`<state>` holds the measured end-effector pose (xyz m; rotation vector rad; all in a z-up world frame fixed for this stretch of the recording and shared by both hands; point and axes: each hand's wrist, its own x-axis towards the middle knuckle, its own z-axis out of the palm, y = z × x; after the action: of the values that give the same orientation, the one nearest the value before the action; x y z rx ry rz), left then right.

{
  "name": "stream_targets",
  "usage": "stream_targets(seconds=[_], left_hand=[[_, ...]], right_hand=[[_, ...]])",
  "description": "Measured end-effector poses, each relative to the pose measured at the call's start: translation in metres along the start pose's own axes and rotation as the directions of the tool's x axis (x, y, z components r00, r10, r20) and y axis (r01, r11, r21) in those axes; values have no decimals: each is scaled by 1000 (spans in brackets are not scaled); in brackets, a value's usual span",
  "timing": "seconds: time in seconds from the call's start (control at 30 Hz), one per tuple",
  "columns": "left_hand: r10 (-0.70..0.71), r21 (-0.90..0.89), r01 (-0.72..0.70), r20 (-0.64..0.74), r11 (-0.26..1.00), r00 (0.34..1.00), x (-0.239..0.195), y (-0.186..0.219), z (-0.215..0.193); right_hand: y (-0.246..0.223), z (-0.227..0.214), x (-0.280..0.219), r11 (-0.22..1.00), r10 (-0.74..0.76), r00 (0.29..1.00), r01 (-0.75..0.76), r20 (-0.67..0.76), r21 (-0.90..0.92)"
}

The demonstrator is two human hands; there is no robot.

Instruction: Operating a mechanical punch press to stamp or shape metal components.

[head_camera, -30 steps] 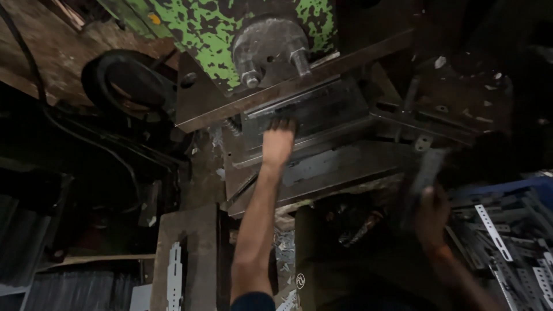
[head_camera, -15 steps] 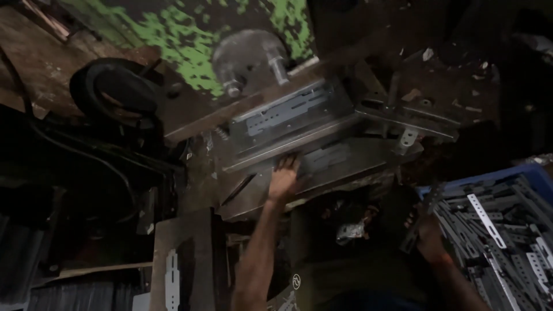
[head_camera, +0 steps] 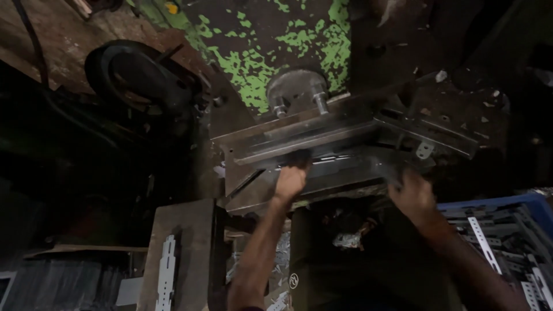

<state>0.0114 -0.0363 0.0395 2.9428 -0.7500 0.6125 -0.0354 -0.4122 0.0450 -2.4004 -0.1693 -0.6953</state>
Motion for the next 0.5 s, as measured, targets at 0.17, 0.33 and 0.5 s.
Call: stream_targets(seconds=[0.17, 0.33, 0.5], left_hand=[[260, 280, -172, -314, 944, 913, -29, 0, 42], [206, 123, -171, -386, 978, 899, -24, 18, 11], [171, 13, -180, -386, 984, 907, -26, 15, 16]], right_hand=[[-98, -10, 87, 852, -479, 828, 518, 291, -73], [-153, 47, 155, 743, -643, 715, 670, 274, -5], [-189, 68, 170, 697, -673, 708, 704, 215, -139]])
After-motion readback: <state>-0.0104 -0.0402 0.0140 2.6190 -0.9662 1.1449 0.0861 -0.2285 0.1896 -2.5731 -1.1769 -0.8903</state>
